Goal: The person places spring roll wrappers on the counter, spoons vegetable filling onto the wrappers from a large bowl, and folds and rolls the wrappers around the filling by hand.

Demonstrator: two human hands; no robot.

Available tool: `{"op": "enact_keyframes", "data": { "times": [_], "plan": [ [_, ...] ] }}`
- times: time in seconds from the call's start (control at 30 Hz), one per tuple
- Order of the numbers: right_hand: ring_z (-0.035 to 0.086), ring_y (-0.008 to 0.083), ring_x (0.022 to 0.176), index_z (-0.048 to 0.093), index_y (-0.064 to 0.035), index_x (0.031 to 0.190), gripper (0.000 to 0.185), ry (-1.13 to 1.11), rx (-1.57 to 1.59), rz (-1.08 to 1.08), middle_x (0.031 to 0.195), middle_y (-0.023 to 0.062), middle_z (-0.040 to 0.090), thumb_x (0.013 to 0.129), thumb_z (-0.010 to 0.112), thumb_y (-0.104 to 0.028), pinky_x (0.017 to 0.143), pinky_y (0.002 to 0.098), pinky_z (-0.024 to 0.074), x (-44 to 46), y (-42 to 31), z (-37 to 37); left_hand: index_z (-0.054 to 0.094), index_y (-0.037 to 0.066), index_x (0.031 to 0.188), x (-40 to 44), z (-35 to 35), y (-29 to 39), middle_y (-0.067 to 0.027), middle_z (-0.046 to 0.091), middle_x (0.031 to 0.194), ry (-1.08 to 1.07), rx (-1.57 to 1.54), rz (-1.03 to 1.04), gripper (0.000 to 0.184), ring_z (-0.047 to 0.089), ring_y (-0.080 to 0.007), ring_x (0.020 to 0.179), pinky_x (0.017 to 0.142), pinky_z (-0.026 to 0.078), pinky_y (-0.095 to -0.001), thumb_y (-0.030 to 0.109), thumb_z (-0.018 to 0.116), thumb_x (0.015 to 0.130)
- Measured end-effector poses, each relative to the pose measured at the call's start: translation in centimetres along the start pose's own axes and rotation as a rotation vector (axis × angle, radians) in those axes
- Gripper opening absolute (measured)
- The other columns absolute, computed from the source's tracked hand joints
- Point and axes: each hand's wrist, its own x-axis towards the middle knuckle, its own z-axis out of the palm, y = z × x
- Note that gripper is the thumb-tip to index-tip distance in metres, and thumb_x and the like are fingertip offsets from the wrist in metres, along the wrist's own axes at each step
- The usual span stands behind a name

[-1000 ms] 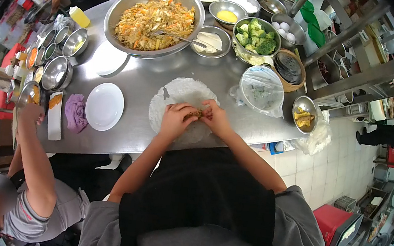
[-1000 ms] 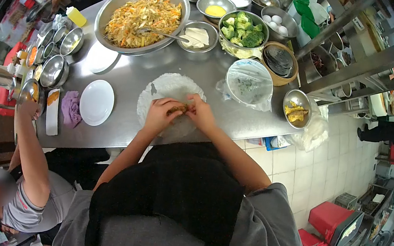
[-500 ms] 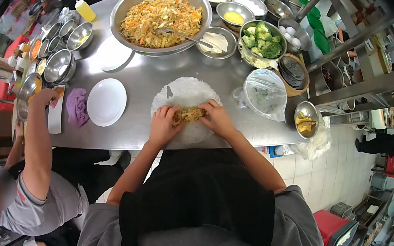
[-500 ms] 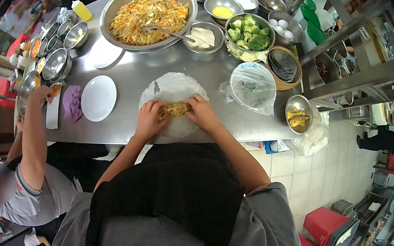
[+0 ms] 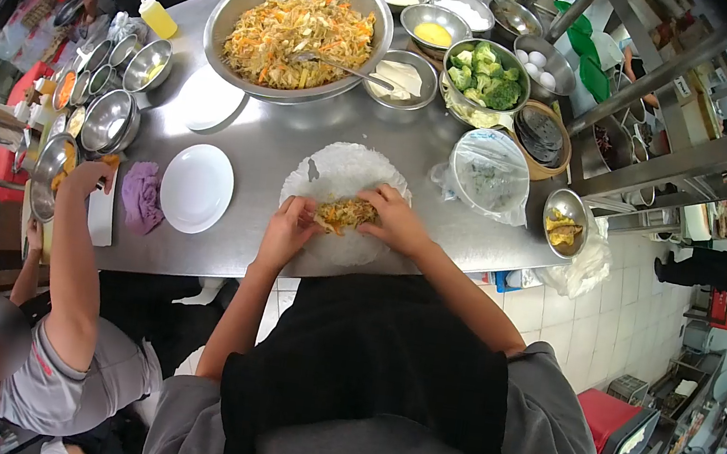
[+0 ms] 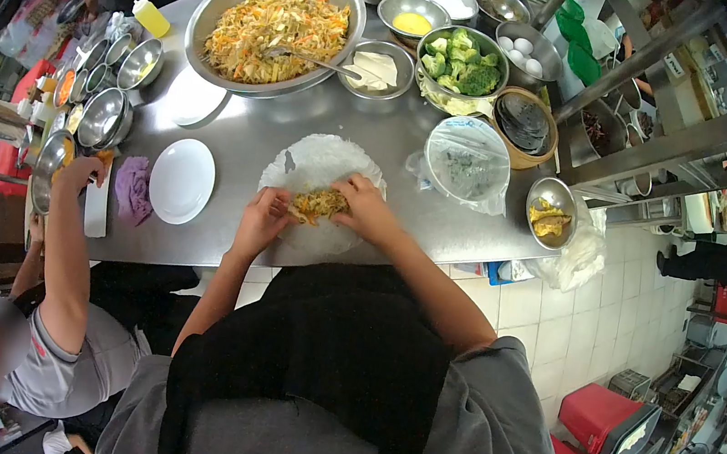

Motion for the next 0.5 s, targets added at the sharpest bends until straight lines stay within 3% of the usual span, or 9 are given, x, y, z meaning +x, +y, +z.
{"op": "enact_keyframes", "data": {
  "times": [0.17,0.27,0.37,0.5],
  "plan": [
    [0.056,0.0351,0.116,0.062,-0.0109,0.126,0.056,0.006,0.018,-0.001,0.119,0.0132,0.057,0.075,0.084,-0.019,0.099,0.0436,0.0468,0.0,0.1,0.3,0.064,0.003,0.1,0.3,0.1,0.1,-0.0112,0.065,0.098,0.05,-0.089,0.008,0.029,0.069,-0.0269,0.085,0.074,0.057,-0.037,-0.001,0.079,0.075],
    [0.057,0.0351,0.114,0.063,-0.0106,0.123,0.052,0.01,0.013,0.011,0.117,0.0127,0.058,0.075,0.083,-0.018,0.097,0.0442,0.0474,0.0,0.0,0.2,0.066,0.004,0.091,0.5,0.2,0.2,-0.0094,0.067,0.091,0.077,0.139,0.121,0.02,0.068,-0.0285,0.085,0.073,0.056,-0.0385,0.005,0.081,0.077],
    [0.057,0.0341,0.115,0.063,-0.0105,0.123,0.049,-0.004,-0.014,0.04,0.119,0.012,0.058,0.077,0.082,-0.017,0.097,0.0433,0.048,-0.1,0.2,0.3,0.069,0.005,0.088,0.6,0.9,0.3,-0.009,0.069,0.087,0.134,0.289,0.208,0.021,0.068,-0.0269,0.081,0.072,0.055,-0.0374,0.01,0.085,0.075],
    [0.056,0.034,0.117,0.064,-0.0111,0.12,0.046,0.053,-0.036,0.009,0.117,0.0115,0.058,0.078,0.082,-0.02,0.098,0.0452,0.0463,-0.4,0.0,0.2,0.066,0.006,0.093,-0.4,1.8,0.1,-0.0082,0.065,0.092,0.163,0.105,0.077,0.031,0.066,-0.0288,0.087,0.075,0.055,-0.0399,0.013,0.087,0.072]
  ]
}}
